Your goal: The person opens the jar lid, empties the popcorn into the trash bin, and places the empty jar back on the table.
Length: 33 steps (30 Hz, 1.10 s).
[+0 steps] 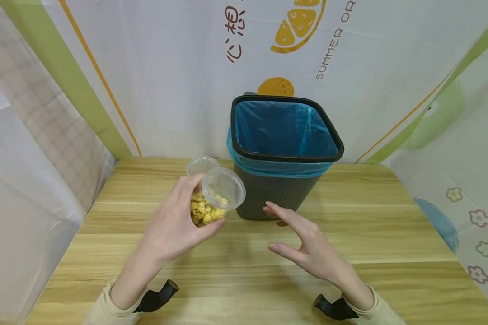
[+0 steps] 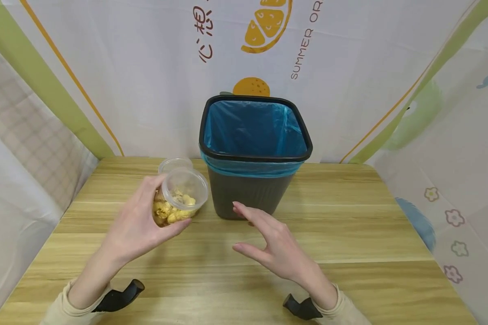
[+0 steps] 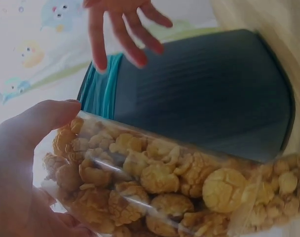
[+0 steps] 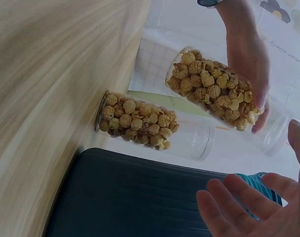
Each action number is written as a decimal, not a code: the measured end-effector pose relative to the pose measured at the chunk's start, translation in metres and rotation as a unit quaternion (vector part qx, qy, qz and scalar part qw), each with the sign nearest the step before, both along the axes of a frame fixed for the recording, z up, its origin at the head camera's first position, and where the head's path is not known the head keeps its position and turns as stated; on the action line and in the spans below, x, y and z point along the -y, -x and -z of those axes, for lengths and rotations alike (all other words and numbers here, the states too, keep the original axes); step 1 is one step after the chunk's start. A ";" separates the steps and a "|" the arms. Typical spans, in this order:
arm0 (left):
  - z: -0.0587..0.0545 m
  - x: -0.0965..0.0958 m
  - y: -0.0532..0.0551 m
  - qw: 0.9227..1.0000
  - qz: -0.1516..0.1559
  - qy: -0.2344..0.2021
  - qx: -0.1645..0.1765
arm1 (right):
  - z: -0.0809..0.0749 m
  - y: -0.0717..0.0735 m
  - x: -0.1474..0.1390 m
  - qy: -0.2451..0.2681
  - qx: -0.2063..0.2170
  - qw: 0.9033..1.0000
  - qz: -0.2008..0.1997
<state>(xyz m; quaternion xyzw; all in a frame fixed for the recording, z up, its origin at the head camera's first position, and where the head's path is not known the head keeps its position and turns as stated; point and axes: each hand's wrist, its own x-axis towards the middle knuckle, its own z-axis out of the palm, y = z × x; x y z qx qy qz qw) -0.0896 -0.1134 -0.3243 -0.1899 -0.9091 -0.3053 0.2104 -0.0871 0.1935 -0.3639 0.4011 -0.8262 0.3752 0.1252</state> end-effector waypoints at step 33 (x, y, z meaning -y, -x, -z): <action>0.044 -0.058 -0.016 0.969 0.067 0.160 -0.179 | -0.004 -0.011 0.005 0.047 0.016 0.996 0.072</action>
